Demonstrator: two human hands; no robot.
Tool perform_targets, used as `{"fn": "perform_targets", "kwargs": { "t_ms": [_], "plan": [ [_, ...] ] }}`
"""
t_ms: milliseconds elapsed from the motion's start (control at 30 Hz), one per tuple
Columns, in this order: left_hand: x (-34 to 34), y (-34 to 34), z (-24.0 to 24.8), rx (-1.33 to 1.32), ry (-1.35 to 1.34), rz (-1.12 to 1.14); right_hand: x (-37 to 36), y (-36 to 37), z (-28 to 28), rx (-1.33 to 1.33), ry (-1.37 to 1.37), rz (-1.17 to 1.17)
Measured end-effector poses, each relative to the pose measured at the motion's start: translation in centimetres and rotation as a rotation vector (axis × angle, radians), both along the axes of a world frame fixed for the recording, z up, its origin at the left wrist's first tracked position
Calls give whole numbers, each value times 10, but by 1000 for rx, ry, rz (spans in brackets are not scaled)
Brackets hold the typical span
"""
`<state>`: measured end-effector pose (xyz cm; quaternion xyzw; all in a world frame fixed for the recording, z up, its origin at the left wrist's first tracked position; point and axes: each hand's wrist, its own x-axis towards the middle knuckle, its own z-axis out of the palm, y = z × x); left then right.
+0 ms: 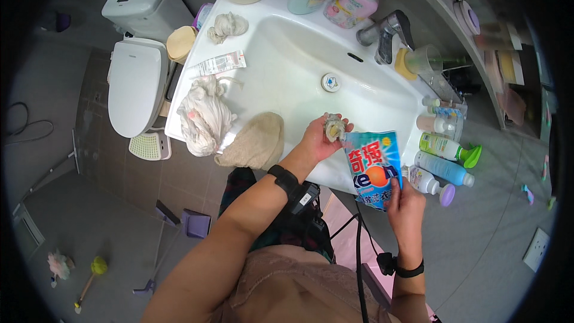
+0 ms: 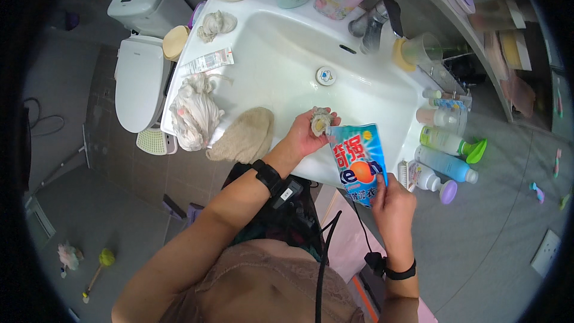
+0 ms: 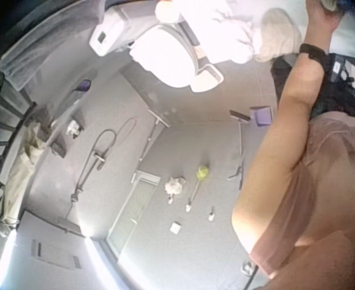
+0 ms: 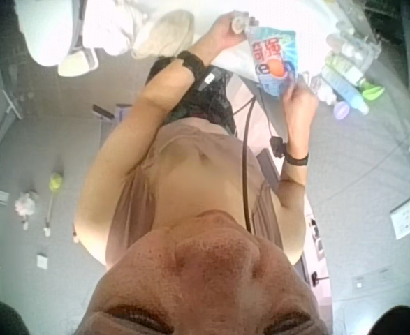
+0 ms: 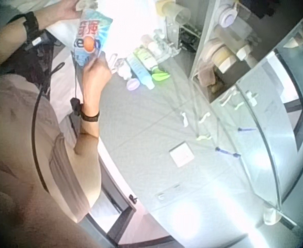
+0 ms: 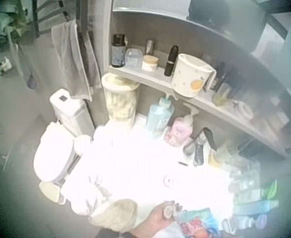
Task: The person washes a rag and small white objects in a bathroom sink, rubbing them together under running water. They use a laundry detergent pod and move the items between the sink and the area near the toilet.
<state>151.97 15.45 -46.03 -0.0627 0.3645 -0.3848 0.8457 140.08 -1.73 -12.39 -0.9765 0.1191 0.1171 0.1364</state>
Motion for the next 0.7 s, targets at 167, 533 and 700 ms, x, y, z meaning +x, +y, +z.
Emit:
{"fn": "perform_targets", "kwargs": {
  "t_ms": [167,533,700],
  "plan": [
    [1,6,28,-50,64,-29,-6,-5,1,14,-21,-18],
    [-4,0,-4,-109,-215,-28,-20,-7,12,14,3,-18],
    [3,9,25,26,-176,-7,-18,-11,21,59,-64,-116]
  ]
}}
